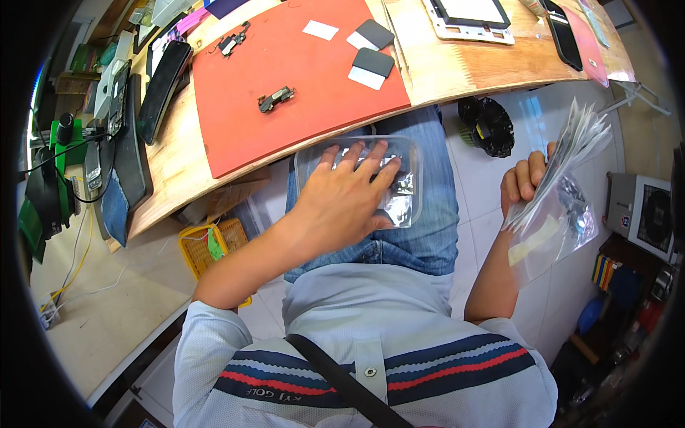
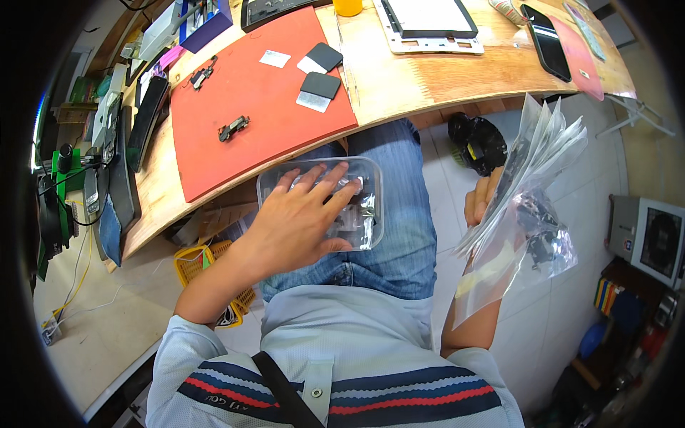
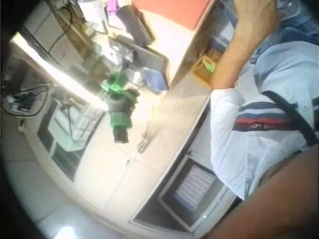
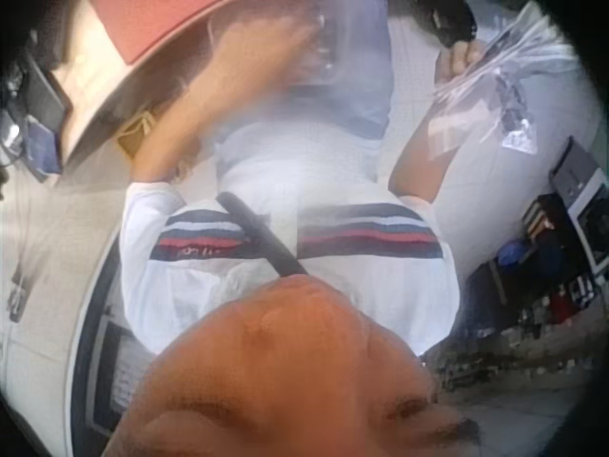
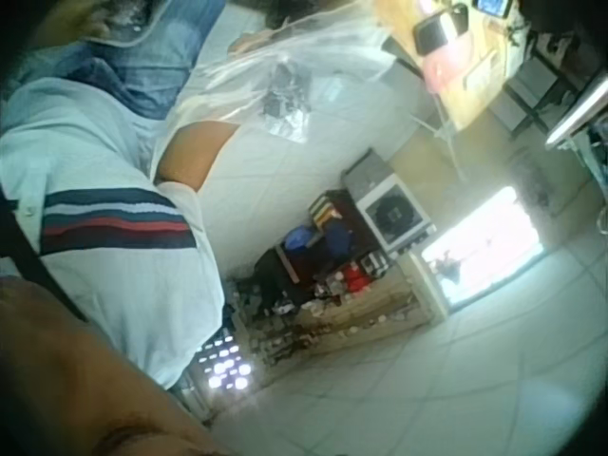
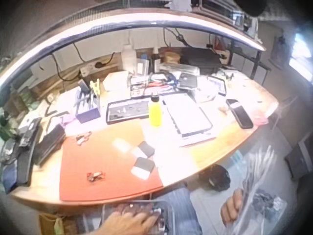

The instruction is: The person sits at a cluttered workbench and handles small electronic components, removing them from plastic bags and placing them on a red mat. They pick up and inspect several small parts, then use a soldering iron to work on one component before setting the tool aside.

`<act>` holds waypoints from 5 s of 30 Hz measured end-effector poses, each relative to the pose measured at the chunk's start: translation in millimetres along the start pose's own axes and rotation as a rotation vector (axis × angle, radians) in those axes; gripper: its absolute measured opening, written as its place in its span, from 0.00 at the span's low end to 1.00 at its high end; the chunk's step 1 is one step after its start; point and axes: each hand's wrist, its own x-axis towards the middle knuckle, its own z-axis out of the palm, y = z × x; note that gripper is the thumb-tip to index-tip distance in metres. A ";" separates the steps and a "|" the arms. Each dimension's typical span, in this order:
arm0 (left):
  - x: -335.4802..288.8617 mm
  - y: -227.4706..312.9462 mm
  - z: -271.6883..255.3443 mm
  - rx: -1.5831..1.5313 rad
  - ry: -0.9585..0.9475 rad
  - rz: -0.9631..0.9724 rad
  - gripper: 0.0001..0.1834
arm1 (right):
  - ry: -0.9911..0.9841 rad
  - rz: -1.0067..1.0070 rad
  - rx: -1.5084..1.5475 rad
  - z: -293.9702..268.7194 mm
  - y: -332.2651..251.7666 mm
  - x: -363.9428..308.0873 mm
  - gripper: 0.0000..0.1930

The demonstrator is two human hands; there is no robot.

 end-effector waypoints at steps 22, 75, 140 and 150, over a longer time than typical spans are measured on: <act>-66.7 -8.4 -17.4 -1.645 0.664 -0.419 0.16 | -0.022 0.441 -1.016 103.4 50.0 64.5 0.13; -24.4 -166.1 -159.5 -0.161 1.344 0.272 0.22 | 1.241 -0.449 -2.243 -201.7 -336.3 149.8 0.30; 25.2 -197.1 -106.8 -1.275 0.504 0.048 0.37 | -0.458 0.386 -1.326 152.3 46.3 311.0 0.09; 35.6 -194.8 -92.1 -1.257 0.319 0.286 0.43 | -0.801 0.087 -1.698 203.5 32.4 296.3 0.08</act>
